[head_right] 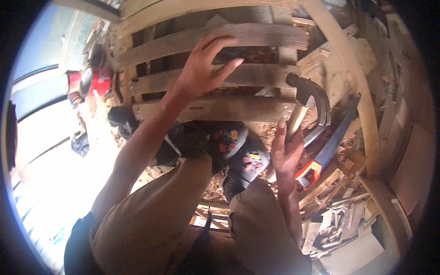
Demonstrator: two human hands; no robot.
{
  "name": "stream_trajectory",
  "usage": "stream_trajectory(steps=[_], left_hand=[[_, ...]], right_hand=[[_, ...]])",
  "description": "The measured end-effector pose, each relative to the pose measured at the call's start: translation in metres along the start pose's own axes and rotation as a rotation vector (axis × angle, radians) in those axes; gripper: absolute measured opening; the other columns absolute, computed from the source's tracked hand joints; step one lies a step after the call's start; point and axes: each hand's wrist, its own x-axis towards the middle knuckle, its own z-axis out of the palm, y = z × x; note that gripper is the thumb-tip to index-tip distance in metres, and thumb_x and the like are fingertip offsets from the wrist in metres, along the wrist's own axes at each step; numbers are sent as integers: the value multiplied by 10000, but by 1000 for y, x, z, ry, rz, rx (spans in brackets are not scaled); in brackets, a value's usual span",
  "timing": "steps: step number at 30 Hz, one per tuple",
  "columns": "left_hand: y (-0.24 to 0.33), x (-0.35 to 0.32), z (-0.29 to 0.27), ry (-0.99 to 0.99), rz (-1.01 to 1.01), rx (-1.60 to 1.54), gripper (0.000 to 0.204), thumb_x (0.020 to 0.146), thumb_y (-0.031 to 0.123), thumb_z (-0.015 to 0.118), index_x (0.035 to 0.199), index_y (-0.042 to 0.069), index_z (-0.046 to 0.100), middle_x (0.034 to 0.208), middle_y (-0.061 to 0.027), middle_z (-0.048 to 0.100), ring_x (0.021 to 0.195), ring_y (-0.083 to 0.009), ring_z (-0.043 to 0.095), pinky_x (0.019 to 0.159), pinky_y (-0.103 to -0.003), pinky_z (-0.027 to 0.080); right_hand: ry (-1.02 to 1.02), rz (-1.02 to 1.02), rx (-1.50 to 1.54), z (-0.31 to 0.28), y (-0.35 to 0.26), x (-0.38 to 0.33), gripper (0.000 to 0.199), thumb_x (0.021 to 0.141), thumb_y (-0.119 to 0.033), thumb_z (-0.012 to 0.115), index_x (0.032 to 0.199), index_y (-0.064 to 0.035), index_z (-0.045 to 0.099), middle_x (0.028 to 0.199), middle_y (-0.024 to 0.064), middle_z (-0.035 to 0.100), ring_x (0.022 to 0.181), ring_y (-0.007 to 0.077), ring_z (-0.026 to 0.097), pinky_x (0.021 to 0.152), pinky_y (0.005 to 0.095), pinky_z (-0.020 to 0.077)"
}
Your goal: The person uses a hammer to pry apart and remove wooden slats from a wooden pallet. They repeatedly position the hammer under the slats, lever them loose, and pull them away from the frame.
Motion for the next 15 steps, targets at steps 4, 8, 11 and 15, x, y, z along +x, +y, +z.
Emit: stream_trajectory(steps=[4, 8, 11, 15], left_hand=[[52, -87, -88, -251, -541, -281, 198, 867, 204, 756, 940, 26, 709, 869, -142, 697, 824, -330, 676, 735, -411, 535], [77, -142, -139, -793, -793, -100, 182, 894, 203, 700, 896, 21, 714, 860, -161, 705, 822, -349, 692, 745, -423, 549], [60, -199, -114, -609, -546, 100, 188, 900, 214, 661, 905, 36, 721, 886, -183, 711, 843, -374, 700, 734, -445, 565], [22, -231, -57, -513, -590, 77, 186, 866, 207, 666, 955, 60, 736, 958, -185, 721, 884, -378, 703, 753, -451, 576]], right_hand=[[-72, -129, -103, 9, 9, -23, 302, 1046, -309, 570, 892, -56, 509, 635, -47, 479, 508, 13, 409, 427, 215, 316], [-141, -268, -201, 17, 1, -44, 344, 1017, -321, 616, 958, 15, 575, 646, 27, 530, 574, 100, 472, 517, 304, 401], [-205, -220, -217, 21, -13, -57, 316, 972, -272, 668, 968, 36, 598, 669, 91, 596, 590, 169, 561, 557, 356, 460], [-230, -195, -231, 21, -4, -83, 284, 958, -242, 683, 984, 27, 596, 711, 97, 613, 635, 160, 587, 582, 358, 480]])
